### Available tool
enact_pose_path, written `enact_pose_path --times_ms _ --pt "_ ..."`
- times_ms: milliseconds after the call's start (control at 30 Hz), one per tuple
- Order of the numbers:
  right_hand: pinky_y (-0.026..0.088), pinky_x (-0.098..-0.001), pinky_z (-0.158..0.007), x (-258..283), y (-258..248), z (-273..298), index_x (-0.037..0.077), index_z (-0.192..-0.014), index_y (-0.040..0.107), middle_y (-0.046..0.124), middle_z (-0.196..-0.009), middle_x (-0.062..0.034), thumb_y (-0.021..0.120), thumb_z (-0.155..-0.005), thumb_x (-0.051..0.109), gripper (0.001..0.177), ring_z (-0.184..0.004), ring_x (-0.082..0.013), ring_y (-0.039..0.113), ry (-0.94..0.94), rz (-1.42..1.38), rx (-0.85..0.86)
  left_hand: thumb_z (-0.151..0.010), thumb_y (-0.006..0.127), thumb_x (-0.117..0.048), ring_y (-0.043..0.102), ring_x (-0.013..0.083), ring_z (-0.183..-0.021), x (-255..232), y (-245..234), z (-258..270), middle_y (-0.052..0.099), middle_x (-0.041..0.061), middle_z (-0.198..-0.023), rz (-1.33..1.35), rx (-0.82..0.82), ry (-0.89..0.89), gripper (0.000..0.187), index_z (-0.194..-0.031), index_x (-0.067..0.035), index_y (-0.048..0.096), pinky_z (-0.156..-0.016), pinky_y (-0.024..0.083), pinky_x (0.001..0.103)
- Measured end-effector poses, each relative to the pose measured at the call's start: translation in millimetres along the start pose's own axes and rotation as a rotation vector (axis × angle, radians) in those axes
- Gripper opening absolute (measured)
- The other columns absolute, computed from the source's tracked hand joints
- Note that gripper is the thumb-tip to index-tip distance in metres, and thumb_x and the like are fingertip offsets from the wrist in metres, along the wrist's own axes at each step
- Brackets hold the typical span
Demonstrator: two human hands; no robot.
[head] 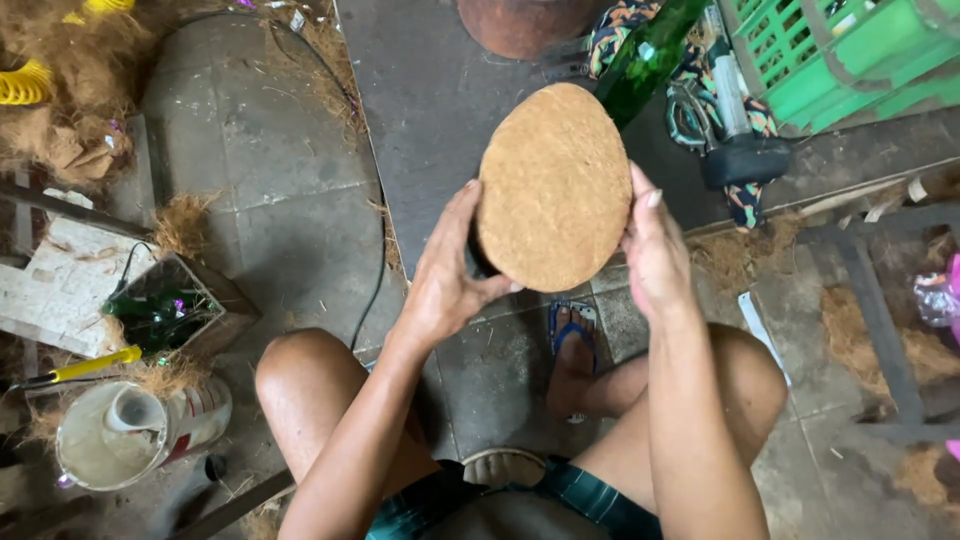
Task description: Smoothing the inner surface of a coconut shell bowl by rubbing it with a glass bottle.
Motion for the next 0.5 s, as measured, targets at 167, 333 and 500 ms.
enact_pose_path --times_ms 167,333,500 --pt "0.007 -0.0666 -0.117 -49.6 -28.3 -22.5 -0.004 -0.155 0.015 0.006 -0.160 -0.0344 0.027 -0.102 0.063 0.087 -0.145 -0.0563 0.003 0.016 -0.134 0.013 -0.061 0.095 -0.017 0.032 0.0471 -0.142 13.5 -20.7 34.0 0.037 0.027 -0.152 0.001 -0.124 -0.128 0.113 -0.151 0.000 0.029 -0.119 0.026 0.058" --pt "0.024 -0.0611 -0.115 -63.8 -30.4 -23.8 0.002 -0.149 0.038 0.030 -0.153 -0.0314 0.032 -0.101 0.062 0.077 -0.141 -0.0494 0.027 0.120 0.097 -0.039 -0.084 0.072 -0.048 0.040 0.0424 -0.140 16.9 -34.2 22.8 0.046 0.024 -0.147 0.112 -0.194 -0.334 0.085 -0.149 -0.005 0.040 -0.117 0.032 0.054" --pt "0.031 -0.0578 -0.114 -19.6 7.5 -26.0 0.009 -0.151 0.038 0.034 -0.154 -0.0232 0.055 -0.100 0.027 0.056 -0.140 -0.0427 0.036 0.087 0.055 0.081 -0.083 0.077 -0.028 0.041 0.0412 -0.140 -20.4 -28.3 -10.0 0.045 0.025 -0.148 0.318 -0.136 -0.312 0.083 -0.151 -0.004 0.037 -0.114 0.037 0.053"
Point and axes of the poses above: each hand's wrist, its own z-axis away from the middle knuckle, its own y-axis out of the palm, x = y × z, the point moved 6 cm from there along -z, towards the middle knuckle
